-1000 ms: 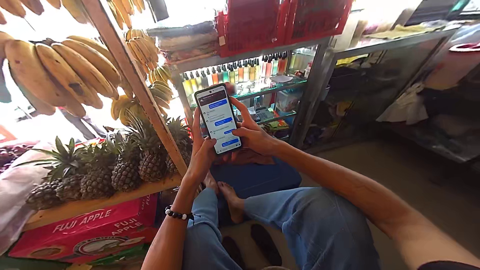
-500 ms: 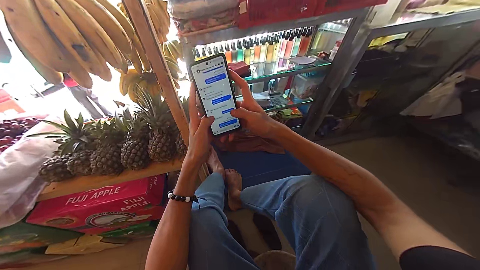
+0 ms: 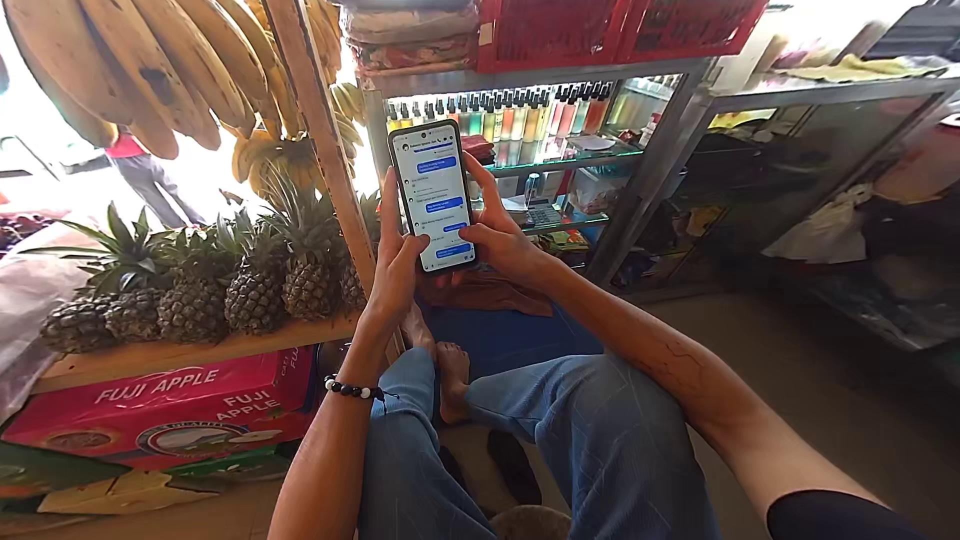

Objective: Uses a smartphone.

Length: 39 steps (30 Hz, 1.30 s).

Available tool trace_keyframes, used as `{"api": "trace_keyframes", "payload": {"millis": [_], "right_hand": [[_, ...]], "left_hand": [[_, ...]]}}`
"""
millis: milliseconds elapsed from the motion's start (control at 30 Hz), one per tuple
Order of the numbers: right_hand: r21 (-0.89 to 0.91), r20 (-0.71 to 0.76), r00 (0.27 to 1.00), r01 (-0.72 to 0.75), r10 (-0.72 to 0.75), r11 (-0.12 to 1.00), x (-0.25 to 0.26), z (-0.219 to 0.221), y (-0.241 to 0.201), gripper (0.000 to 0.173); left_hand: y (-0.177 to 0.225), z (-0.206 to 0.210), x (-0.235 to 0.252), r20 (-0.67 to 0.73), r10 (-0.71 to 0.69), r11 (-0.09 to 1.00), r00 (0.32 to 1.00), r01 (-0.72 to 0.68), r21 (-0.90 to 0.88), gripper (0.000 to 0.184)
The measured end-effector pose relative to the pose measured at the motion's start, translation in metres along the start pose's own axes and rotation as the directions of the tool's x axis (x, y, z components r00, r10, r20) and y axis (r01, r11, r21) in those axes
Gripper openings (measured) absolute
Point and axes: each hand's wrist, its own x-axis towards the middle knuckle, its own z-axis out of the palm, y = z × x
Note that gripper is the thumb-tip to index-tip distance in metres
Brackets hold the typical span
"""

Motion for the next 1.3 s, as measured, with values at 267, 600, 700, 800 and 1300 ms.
{"api": "trace_keyframes", "payload": {"millis": [267, 600, 700, 800, 1300], "right_hand": [[0.006, 0.006, 1.000, 0.000, 0.000, 1.000, 0.0001, -0.0020, 0.0039, 0.080], [0.023, -0.011, 1.000, -0.015, 0.015, 1.000, -0.0008, -0.0019, 0.0049, 0.080], [0.022, 0.001, 1.000, -0.003, 0.003, 1.000, -0.0009, -0.0035, 0.0058, 0.078], [0.001, 0.016, 1.000, 0.019, -0.019, 1.000, -0.0017, -0.0046, 0.0067, 0.079], [0.013, 0.007, 1.000, -0.005, 0.005, 1.000, -0.0031, -0.0037, 0.0040, 0.079]], "left_hand": [[-0.0018, -0.0015, 0.0001, 0.009, -0.005, 1.000, 1.000, 0.005, -0.018, 0.080], [-0.0017, 0.0000, 0.0006, -0.006, -0.031, 1.000, 1.000, 0.030, -0.008, 0.082], [-0.0027, -0.0005, 0.0008, -0.001, -0.022, 1.000, 1.000, 0.022, 0.006, 0.082], [-0.0036, -0.0011, 0.0007, 0.002, -0.028, 1.000, 1.000, 0.028, 0.008, 0.082], [-0.0037, -0.0003, 0.0003, 0.017, -0.034, 0.999, 0.999, 0.034, -0.004, 0.087]]}}
